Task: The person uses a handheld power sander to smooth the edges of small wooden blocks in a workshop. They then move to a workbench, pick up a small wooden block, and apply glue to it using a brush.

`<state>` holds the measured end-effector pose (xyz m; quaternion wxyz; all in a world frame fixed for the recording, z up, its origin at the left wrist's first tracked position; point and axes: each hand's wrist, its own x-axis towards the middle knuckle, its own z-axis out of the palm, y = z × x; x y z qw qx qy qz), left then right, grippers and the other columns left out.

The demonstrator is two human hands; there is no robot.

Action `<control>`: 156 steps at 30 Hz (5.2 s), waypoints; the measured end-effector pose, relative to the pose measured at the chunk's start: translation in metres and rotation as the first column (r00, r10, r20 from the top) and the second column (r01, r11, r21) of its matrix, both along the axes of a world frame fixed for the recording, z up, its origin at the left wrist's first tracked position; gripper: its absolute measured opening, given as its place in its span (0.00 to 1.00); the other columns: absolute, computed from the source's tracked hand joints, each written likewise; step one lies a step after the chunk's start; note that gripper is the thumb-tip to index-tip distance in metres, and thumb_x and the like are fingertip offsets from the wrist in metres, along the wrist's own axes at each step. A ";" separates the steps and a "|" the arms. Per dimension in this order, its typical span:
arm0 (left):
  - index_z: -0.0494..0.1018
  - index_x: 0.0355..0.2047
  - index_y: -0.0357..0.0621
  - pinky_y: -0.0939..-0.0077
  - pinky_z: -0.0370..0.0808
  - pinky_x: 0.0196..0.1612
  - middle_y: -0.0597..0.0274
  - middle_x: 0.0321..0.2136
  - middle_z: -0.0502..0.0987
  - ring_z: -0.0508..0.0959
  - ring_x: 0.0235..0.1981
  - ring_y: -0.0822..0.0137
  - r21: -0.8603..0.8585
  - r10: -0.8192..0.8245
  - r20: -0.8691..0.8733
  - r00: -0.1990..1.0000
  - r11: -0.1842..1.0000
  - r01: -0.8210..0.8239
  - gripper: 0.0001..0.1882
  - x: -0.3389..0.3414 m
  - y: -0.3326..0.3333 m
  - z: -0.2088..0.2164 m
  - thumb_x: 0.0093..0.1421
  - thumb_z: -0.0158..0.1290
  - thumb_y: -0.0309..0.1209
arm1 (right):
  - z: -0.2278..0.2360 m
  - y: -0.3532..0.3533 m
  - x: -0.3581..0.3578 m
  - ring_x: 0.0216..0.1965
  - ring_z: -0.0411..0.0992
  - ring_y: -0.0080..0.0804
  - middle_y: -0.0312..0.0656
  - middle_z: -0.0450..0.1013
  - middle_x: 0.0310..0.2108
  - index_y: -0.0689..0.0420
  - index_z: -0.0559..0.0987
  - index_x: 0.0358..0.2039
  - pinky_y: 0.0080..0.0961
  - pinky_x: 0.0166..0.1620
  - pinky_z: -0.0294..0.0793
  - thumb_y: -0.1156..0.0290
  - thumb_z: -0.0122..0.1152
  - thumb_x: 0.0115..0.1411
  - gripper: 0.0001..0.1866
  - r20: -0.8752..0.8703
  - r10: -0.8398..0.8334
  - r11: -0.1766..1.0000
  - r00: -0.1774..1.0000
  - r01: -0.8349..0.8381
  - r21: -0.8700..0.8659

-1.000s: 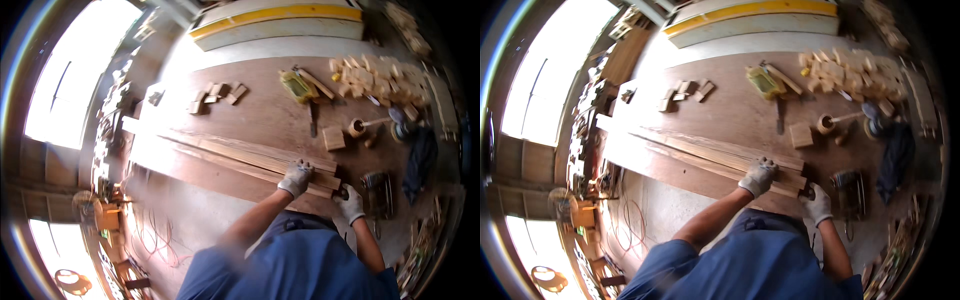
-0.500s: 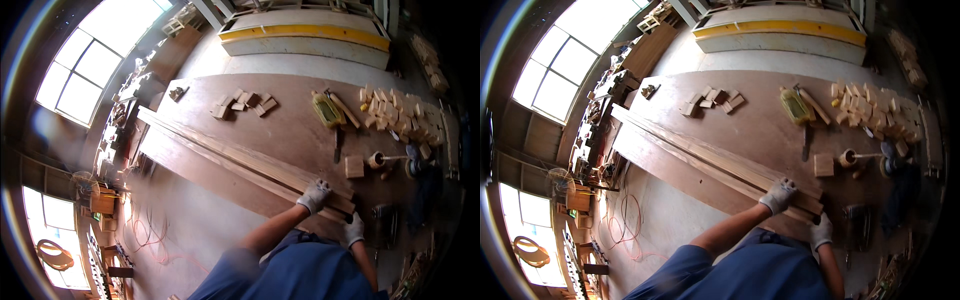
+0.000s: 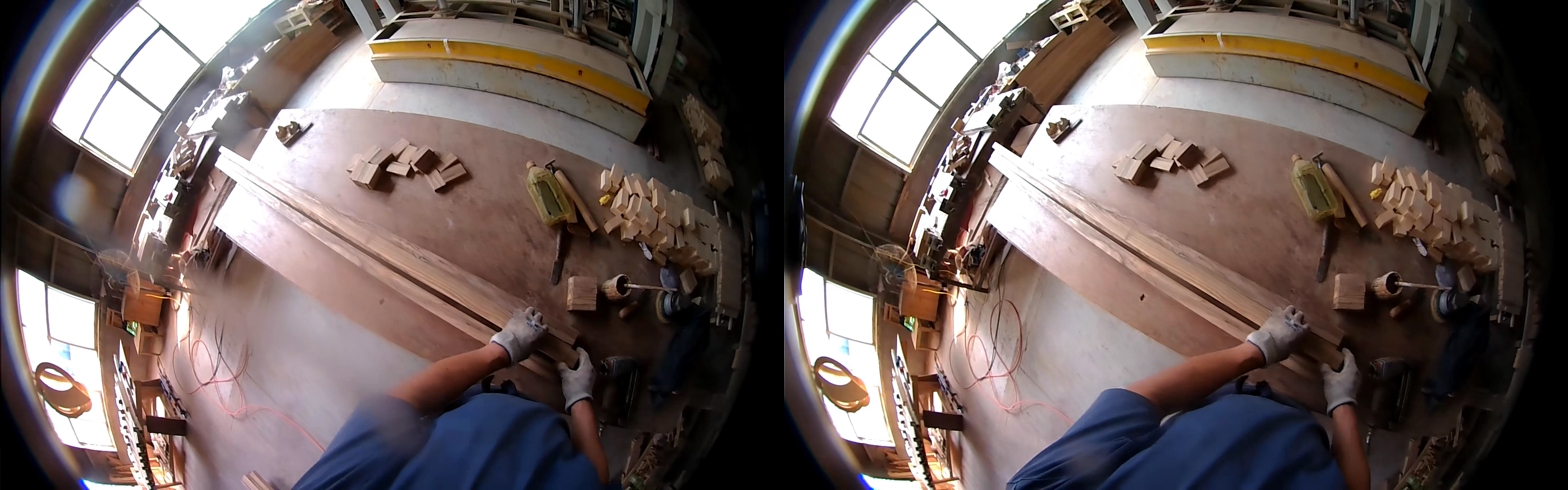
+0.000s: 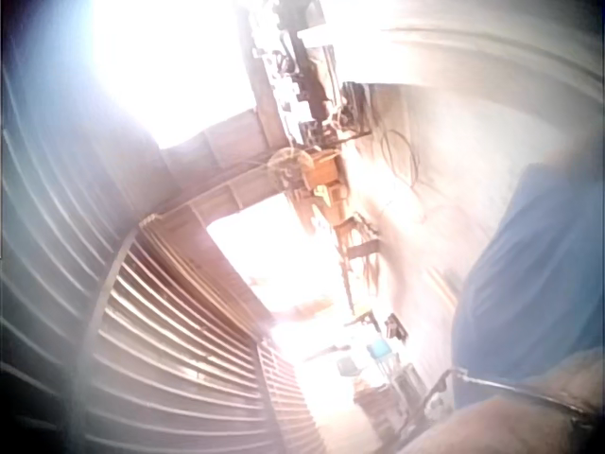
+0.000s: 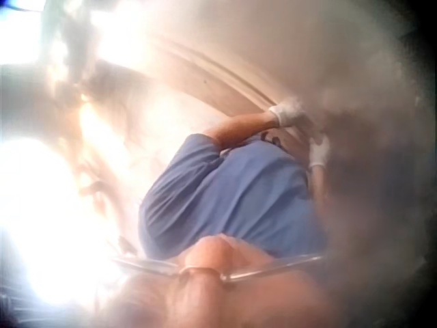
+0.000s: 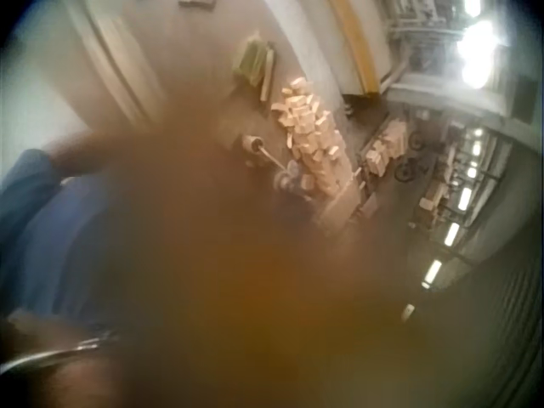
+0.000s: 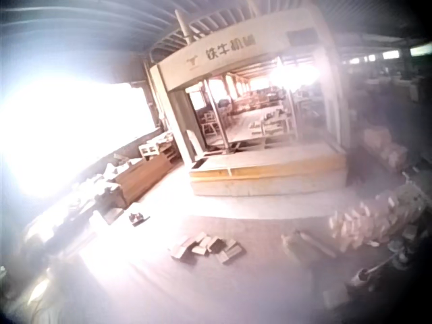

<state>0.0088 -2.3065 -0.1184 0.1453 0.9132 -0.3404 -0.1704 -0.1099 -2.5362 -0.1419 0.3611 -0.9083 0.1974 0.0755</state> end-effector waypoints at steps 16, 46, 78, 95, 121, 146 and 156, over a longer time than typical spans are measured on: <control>0.80 0.51 0.45 0.51 0.77 0.52 0.47 0.45 0.81 0.79 0.48 0.44 -0.252 -0.022 -0.101 0.995 0.968 -0.005 0.29 0.024 -0.005 0.017 0.52 0.72 0.45 | 0.016 -0.004 0.017 0.53 0.78 0.55 0.56 0.80 0.51 0.59 0.79 0.56 0.43 0.57 0.78 0.57 0.72 0.57 0.30 -0.093 0.155 0.983 0.984 -0.144 0.112; 0.74 0.44 0.44 0.46 0.75 0.49 0.48 0.41 0.78 0.78 0.47 0.46 -0.047 -0.200 0.296 0.934 0.974 0.223 0.15 0.093 -0.164 -0.069 0.59 0.62 0.34 | 0.006 -0.046 -0.001 0.51 0.79 0.58 0.56 0.82 0.45 0.58 0.82 0.50 0.51 0.55 0.77 0.53 0.68 0.62 0.24 -0.178 -0.058 0.974 0.982 0.095 0.208; 0.72 0.56 0.40 0.67 0.77 0.34 0.60 0.32 0.80 0.80 0.30 0.63 -0.216 -0.502 -0.859 -0.101 0.534 -0.817 0.26 0.036 -0.116 -0.008 0.75 0.49 0.51 | 0.067 -0.049 0.051 0.33 0.82 0.24 0.37 0.84 0.34 0.59 0.84 0.48 0.22 0.38 0.81 0.54 0.62 0.73 0.19 -0.215 -0.159 0.459 0.964 0.265 0.848; 0.66 0.69 0.42 0.49 0.73 0.58 0.47 0.58 0.77 0.77 0.54 0.50 -0.495 -0.122 -0.797 0.591 0.693 -0.525 0.30 0.059 -0.104 -0.028 0.74 0.52 0.46 | 0.035 -0.177 0.199 0.26 0.76 0.21 0.34 0.79 0.25 0.55 0.83 0.39 0.26 0.26 0.75 0.65 0.71 0.63 0.09 -0.042 -0.536 0.625 0.843 0.430 0.651; 0.65 0.70 0.44 0.55 0.76 0.52 0.48 0.57 0.77 0.79 0.51 0.52 -0.557 -0.175 -0.760 0.626 0.673 -0.487 0.31 0.078 -0.112 -0.033 0.74 0.51 0.47 | 0.068 -0.166 0.196 0.31 0.81 0.48 0.52 0.81 0.28 0.58 0.84 0.34 0.41 0.37 0.78 0.56 0.63 0.68 0.17 0.205 -0.288 0.927 0.935 0.218 0.305; 0.68 0.67 0.44 0.53 0.76 0.54 0.51 0.57 0.78 0.78 0.51 0.52 -0.523 -0.241 -0.844 0.478 0.563 -0.640 0.27 0.109 -0.129 -0.076 0.76 0.47 0.48 | 0.041 -0.179 0.172 0.17 0.73 0.21 0.37 0.79 0.25 0.59 0.81 0.38 0.22 0.19 0.75 0.63 0.62 0.73 0.12 0.080 -0.617 0.597 0.783 0.398 0.697; 0.70 0.65 0.44 0.50 0.77 0.55 0.52 0.53 0.80 0.80 0.51 0.52 -0.457 -0.270 -0.889 0.369 0.488 -0.744 0.25 0.111 -0.132 -0.071 0.76 0.48 0.45 | 0.043 -0.183 0.168 0.18 0.78 0.25 0.42 0.83 0.28 0.61 0.81 0.40 0.24 0.21 0.78 0.60 0.62 0.73 0.14 -0.046 -0.705 0.451 0.708 0.497 0.741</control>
